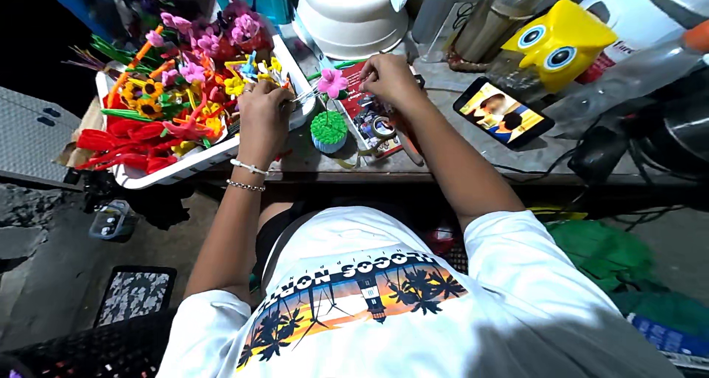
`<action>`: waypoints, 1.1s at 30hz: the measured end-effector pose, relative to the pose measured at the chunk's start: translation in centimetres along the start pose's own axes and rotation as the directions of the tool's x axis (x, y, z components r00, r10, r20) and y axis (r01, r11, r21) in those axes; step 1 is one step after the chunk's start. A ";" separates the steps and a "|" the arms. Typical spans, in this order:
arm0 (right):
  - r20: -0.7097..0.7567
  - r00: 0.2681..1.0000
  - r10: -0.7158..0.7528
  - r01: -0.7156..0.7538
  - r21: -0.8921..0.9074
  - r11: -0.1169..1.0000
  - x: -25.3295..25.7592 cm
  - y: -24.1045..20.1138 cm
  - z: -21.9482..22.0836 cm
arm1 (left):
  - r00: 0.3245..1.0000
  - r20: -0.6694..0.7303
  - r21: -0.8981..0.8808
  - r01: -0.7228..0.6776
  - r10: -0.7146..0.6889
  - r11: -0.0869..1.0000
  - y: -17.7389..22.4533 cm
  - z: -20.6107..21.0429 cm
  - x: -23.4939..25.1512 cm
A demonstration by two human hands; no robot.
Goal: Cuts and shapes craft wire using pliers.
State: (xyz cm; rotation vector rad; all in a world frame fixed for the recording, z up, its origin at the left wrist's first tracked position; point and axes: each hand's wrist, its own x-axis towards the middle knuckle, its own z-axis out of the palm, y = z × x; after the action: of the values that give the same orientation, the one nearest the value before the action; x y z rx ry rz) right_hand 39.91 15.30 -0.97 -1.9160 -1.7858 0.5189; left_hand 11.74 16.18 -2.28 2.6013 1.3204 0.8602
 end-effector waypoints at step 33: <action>-0.123 0.991 -0.058 0.062 0.026 0.998 -0.2 0.4 -1.4 | 0.986 -0.142 -0.163 -0.113 0.090 0.980 1.9 -1.5 2.4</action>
State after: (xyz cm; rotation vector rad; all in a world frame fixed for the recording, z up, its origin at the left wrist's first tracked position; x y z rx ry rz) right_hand 41.00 14.97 -0.08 -1.8279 -1.7420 0.3958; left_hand 13.43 16.61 0.64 2.5346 1.0956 1.1287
